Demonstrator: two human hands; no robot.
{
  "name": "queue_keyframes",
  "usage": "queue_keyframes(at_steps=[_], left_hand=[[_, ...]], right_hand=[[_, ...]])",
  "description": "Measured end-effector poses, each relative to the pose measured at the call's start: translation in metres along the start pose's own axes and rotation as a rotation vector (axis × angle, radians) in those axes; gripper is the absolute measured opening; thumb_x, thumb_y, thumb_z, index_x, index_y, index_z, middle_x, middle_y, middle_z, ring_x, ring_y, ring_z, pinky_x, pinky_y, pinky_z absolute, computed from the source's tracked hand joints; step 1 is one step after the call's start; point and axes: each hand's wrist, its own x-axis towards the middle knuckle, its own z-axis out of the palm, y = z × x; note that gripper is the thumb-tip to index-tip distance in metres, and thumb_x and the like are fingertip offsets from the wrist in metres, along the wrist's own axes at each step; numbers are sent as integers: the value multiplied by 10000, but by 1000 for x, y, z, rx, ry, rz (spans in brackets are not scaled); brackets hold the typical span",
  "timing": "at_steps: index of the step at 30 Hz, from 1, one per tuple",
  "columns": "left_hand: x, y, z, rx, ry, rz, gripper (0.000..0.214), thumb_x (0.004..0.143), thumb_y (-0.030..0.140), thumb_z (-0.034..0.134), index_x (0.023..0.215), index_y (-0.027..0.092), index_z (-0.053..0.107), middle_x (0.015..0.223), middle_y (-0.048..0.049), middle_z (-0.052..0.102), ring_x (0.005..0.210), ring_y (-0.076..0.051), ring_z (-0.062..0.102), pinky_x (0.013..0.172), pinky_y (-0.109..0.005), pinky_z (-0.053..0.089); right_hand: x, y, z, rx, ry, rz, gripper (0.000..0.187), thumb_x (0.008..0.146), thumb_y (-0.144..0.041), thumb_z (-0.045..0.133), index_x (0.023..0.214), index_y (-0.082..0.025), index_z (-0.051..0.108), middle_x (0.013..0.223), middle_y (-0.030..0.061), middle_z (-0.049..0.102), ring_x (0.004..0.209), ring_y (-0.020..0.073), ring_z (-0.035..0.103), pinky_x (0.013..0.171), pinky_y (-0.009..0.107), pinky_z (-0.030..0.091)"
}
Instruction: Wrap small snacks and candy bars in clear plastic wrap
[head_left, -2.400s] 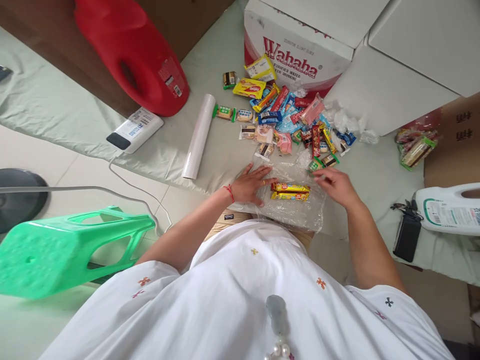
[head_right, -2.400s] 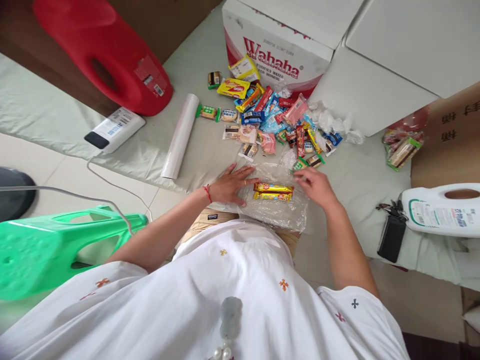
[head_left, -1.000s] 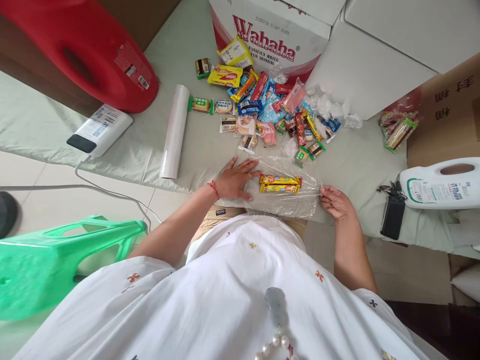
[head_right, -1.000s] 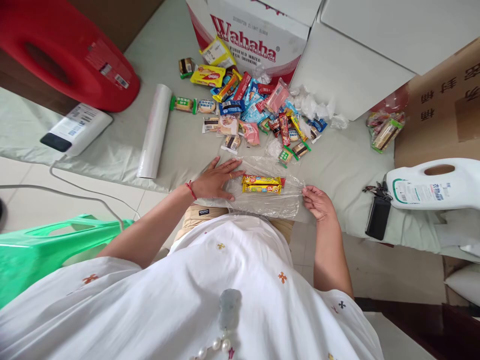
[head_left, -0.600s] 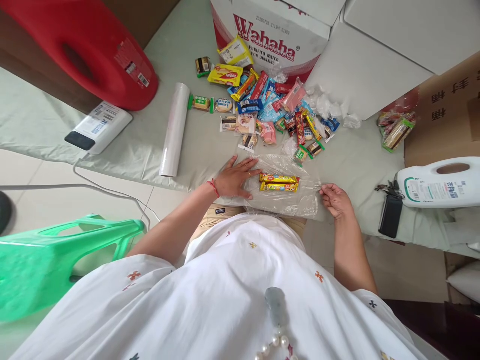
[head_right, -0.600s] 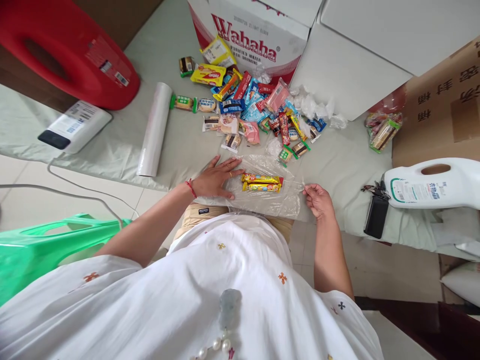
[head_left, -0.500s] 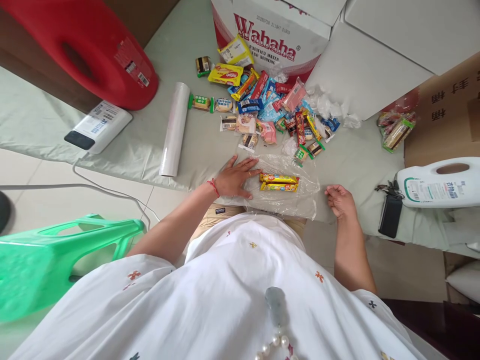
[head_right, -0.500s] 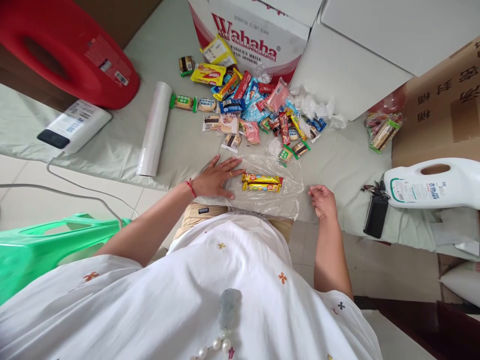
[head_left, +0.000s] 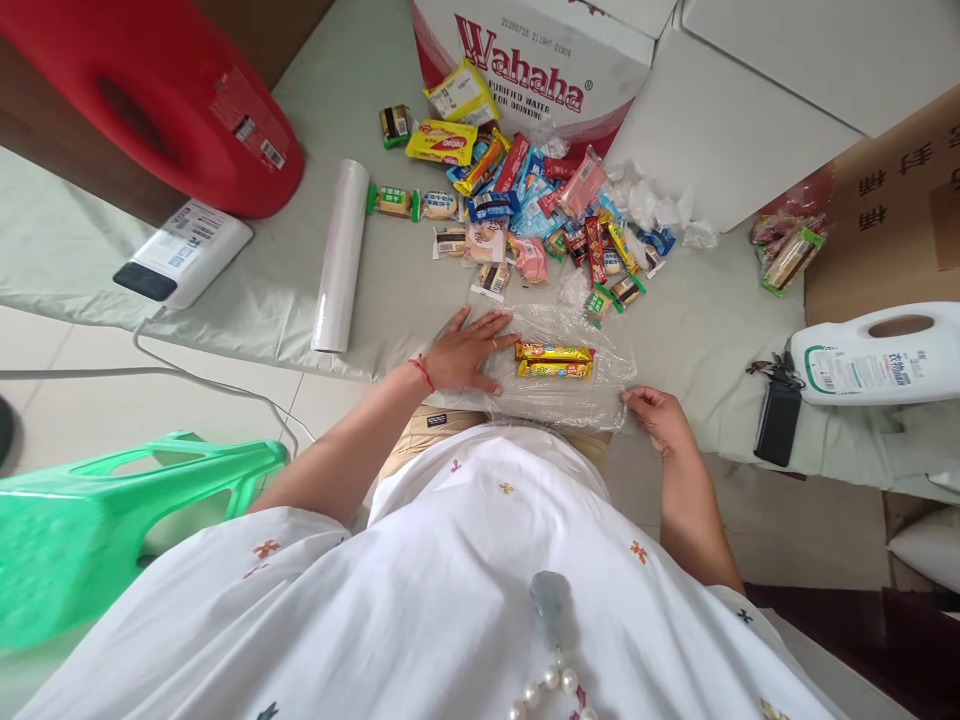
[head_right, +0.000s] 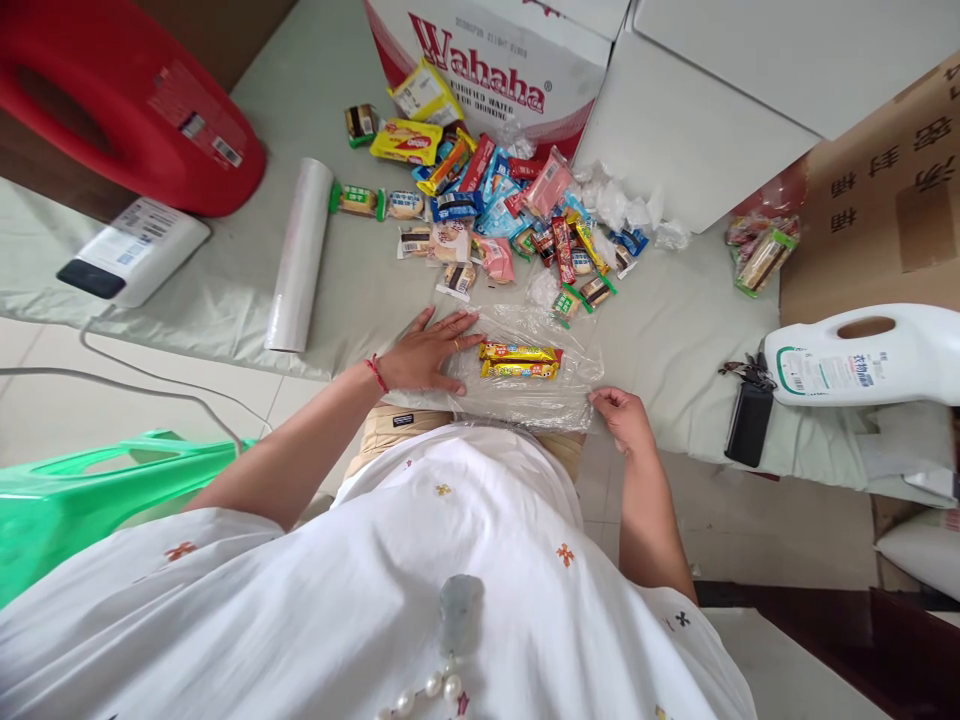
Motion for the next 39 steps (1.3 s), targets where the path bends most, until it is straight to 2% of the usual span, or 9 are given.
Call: queue_keyframes(at_steps=[4,9,11,15,17,22,27,29,39], left_hand=[[0,0,1,7,2,1,994,842,691,656,1665,275,286,1769,-117,93,1626,-373,139,1285,-627,-13],[0,1,0,13,7,4,996,837,693,662,1663,275,294,1768,-116,102,1623,-386,143,1286,-623,3],[0,0,0,10,8,8,990,843,694,657,1662,269,298,1768,-120,100,1624,-376,144,1286,-621,2],[0,-1,1,1,19,20,982,849,693,649,1660,259,305,1765,-126,112,1626,-369,141,1283,-627,-15],[0,-1,2,-1,22,21,984,847,698,649,1657,252,313,1764,-128,116,1625,-372,141,1282,-629,-15],[0,-2,4,4,31,26,969,856,700,638,1655,252,318,1764,-125,118,1628,-355,142,1286,-619,-14],[0,-3,5,3,49,33,986,844,693,657,1660,264,307,1764,-125,123,1621,-386,150,1283,-625,-7],[0,-2,5,6,46,32,993,839,691,663,1662,267,302,1765,-122,121,1620,-392,150,1283,-627,-6],[0,-3,4,-10,34,30,994,841,715,647,1659,263,309,1766,-123,114,1624,-373,142,1282,-617,-30]], right_hand=[[-8,-3,-6,167,-75,56,566,474,-588,967,731,-185,665,517,-114,316,477,38,175,445,230,105],[-21,3,-8,283,-115,99,544,472,-506,1002,716,-189,634,518,-122,304,469,25,191,424,191,103],[-24,5,-6,337,-120,104,535,480,-482,1004,723,-191,627,532,-110,370,466,21,219,417,176,122],[-25,3,-2,397,-112,91,529,525,-481,979,752,-196,596,773,-16,684,460,2,229,403,173,146],[-23,1,0,381,-64,78,530,557,-525,951,775,-206,588,841,11,735,451,7,238,396,180,146],[-11,4,6,247,43,10,539,591,-598,905,875,-208,666,755,20,730,445,33,270,409,205,175],[-1,11,11,48,163,-139,501,608,-612,863,843,-188,739,732,30,708,581,121,501,520,253,359],[1,13,12,-1,179,-184,473,627,-619,837,797,-190,732,713,24,689,634,140,535,580,265,402],[-3,18,-5,-20,182,-113,481,656,-644,797,759,-188,682,640,-7,604,503,81,330,470,248,253]])
